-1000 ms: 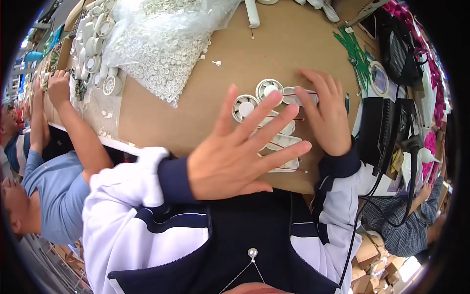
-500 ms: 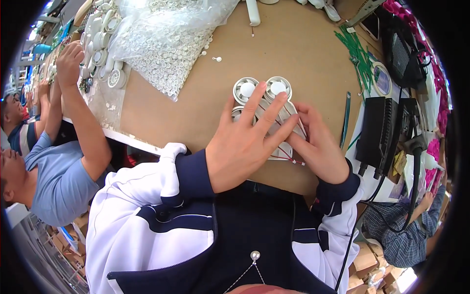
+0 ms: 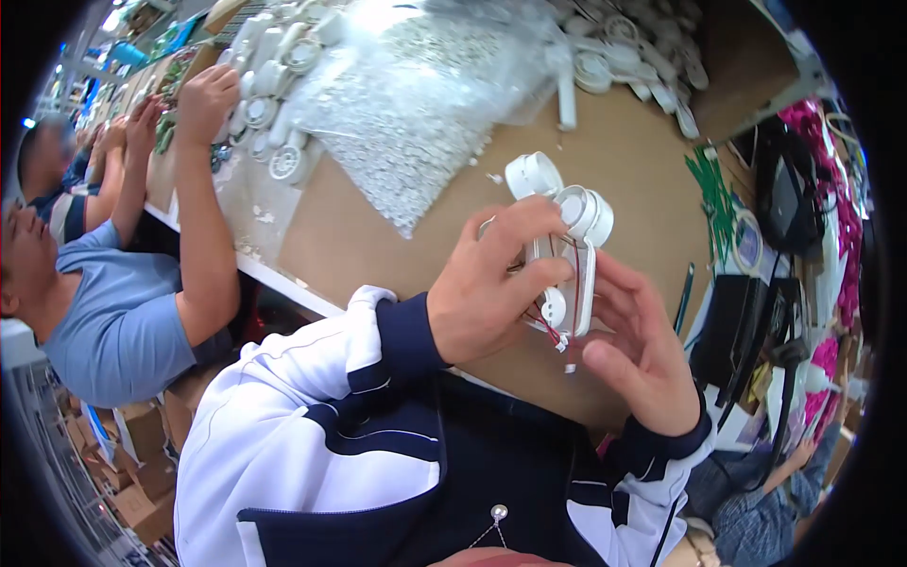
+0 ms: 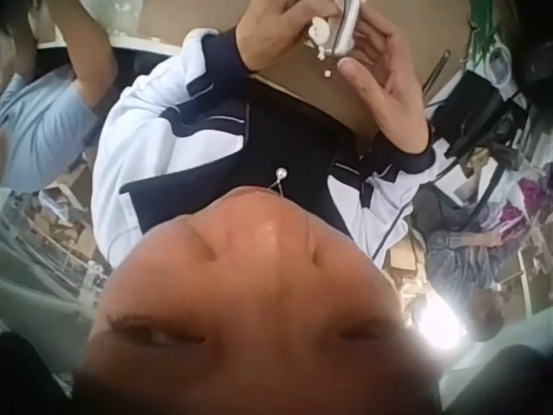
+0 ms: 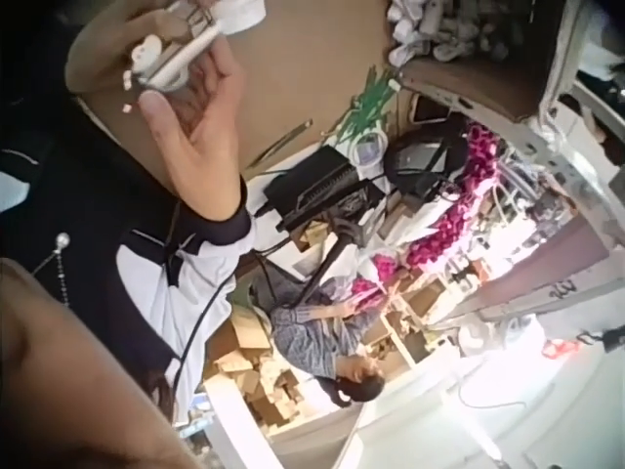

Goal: Soldering wires onto electronic components and assembling plastic modules at a factory workstation.

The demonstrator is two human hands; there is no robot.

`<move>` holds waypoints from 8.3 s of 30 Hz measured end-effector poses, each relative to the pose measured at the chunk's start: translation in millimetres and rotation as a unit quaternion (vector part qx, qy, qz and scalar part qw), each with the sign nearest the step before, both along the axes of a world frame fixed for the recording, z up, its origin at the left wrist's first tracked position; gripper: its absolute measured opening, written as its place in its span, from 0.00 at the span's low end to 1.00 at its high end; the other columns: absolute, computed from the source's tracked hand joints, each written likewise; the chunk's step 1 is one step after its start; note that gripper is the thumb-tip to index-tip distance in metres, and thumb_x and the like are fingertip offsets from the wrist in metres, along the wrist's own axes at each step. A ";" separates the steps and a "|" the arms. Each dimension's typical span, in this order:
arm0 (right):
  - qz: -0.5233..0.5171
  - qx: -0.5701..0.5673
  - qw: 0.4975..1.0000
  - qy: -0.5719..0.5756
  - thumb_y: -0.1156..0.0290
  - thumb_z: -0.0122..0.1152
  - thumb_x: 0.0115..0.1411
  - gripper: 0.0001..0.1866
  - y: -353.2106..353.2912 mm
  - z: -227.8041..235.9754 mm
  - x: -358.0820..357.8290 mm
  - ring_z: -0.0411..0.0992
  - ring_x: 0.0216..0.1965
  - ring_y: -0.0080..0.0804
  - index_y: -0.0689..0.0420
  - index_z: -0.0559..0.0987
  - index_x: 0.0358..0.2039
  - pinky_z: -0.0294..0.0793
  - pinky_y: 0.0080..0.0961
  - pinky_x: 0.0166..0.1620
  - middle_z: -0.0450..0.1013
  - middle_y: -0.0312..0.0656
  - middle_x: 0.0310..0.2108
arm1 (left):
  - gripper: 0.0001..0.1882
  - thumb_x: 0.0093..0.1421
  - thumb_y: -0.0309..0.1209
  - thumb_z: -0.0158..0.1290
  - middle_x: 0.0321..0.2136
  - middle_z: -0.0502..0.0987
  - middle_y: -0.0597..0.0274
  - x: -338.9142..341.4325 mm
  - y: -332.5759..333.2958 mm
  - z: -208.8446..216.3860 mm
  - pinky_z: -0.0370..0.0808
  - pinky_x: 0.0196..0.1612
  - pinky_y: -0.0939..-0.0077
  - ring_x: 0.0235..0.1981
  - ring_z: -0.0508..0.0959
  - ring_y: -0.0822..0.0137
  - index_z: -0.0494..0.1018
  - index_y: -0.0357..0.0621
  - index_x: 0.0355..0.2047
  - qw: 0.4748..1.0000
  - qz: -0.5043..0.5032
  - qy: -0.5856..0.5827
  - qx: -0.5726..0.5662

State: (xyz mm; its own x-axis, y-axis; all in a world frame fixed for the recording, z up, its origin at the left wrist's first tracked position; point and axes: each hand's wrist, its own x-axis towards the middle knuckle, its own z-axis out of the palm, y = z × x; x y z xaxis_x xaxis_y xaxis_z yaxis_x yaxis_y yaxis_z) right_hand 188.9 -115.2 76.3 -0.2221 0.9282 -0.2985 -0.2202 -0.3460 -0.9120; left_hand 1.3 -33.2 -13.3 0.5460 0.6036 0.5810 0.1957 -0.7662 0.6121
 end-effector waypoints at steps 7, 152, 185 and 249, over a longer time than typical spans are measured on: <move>0.067 0.267 0.943 -0.188 0.77 0.61 0.62 0.37 67.0 22.0 -59.9 0.67 0.58 0.40 0.60 0.57 0.70 0.72 0.34 0.57 0.61 0.53 0.65 | 0.18 0.43 0.22 0.65 0.50 0.64 0.57 -32.4 69.7 41.2 0.67 0.56 0.62 0.54 0.68 0.51 0.71 0.46 0.34 0.961 0.154 -0.192 0.128; -0.136 0.243 0.780 -0.561 0.72 0.71 0.56 0.13 41.2 -79.9 78.9 0.67 0.25 0.27 0.55 0.84 0.43 0.69 0.21 0.30 0.72 0.37 0.39 | 0.34 0.55 0.45 0.60 0.72 0.54 0.51 21.2 20.4 0.5 0.43 0.70 0.30 0.74 0.45 0.38 0.69 0.65 0.63 0.936 -0.239 0.256 -0.027; -0.277 0.209 0.791 -0.504 0.71 0.65 0.60 0.11 47.4 -95.6 81.6 0.68 0.24 0.30 0.55 0.82 0.44 0.72 0.26 0.31 0.73 0.37 0.39 | 0.14 0.54 0.27 0.54 0.42 0.72 0.53 154.5 164.3 15.1 0.74 0.42 0.69 0.38 0.75 0.56 0.79 0.47 0.41 0.977 -0.013 0.211 -0.030; -0.260 0.364 0.694 -0.564 0.73 0.60 0.62 0.16 91.4 -111.1 93.0 0.66 0.56 0.46 0.52 0.80 0.51 0.68 0.37 0.58 0.70 0.42 0.55 | 0.22 0.71 0.44 0.49 0.63 0.68 0.58 135.8 169.2 2.1 0.67 0.61 0.68 0.60 0.70 0.53 0.73 0.51 0.60 0.947 -0.163 0.272 -0.048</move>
